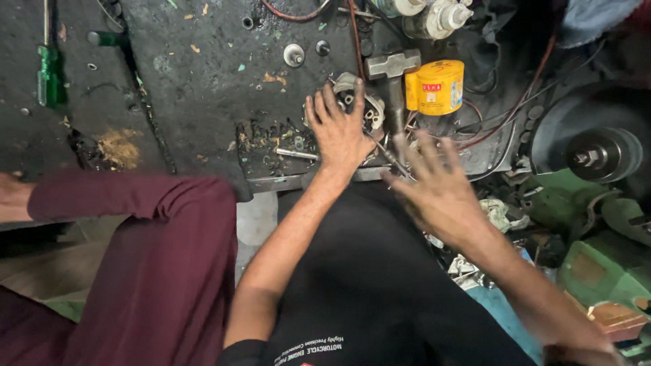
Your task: The person uses a metal rod to repeatedly tap and clean the interior of a metallic engine casing on a workbench. They then pick up the casing, inspect it, and walk to a lathe machine to place a small metal component onto the machine's chuck.
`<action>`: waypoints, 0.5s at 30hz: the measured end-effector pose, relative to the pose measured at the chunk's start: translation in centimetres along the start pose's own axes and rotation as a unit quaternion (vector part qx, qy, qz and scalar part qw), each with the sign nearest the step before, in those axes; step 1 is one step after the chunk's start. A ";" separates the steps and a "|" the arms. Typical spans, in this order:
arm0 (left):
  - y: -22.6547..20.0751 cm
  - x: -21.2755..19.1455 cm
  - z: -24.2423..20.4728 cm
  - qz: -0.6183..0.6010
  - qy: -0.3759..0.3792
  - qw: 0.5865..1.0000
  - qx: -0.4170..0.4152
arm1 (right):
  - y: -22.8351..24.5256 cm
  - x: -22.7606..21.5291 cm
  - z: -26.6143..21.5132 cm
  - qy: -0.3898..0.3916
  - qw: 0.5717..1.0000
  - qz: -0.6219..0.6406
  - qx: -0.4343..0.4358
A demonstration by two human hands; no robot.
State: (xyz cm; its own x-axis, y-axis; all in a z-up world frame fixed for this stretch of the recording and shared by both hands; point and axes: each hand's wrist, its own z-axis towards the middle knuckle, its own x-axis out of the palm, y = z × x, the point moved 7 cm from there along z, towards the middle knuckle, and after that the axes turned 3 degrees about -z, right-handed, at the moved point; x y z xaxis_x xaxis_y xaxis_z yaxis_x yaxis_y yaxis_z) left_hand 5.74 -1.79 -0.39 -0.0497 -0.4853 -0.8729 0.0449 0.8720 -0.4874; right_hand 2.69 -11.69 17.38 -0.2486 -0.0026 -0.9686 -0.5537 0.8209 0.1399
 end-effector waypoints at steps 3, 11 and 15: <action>-0.2 0.0 0.0 0.005 0.012 1.000 -0.002 | 0.7 1.9 0.1 0.065 0.995 -0.023 -0.066; -0.4 0.4 0.6 0.005 0.072 0.997 -0.008 | -1.6 7.2 -0.6 0.342 0.935 0.026 0.086; -0.6 0.5 0.9 0.002 0.074 0.997 -0.001 | -1.2 7.1 -1.6 0.078 0.617 0.652 0.433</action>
State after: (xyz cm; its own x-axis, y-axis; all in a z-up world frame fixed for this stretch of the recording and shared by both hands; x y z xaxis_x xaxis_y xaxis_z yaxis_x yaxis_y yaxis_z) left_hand 6.62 -2.59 -0.56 -0.1970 -0.4667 -0.8622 0.0439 0.8743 -0.4833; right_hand 0.31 -13.64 10.65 -0.1455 0.9836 -0.1062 0.8140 0.1800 0.5523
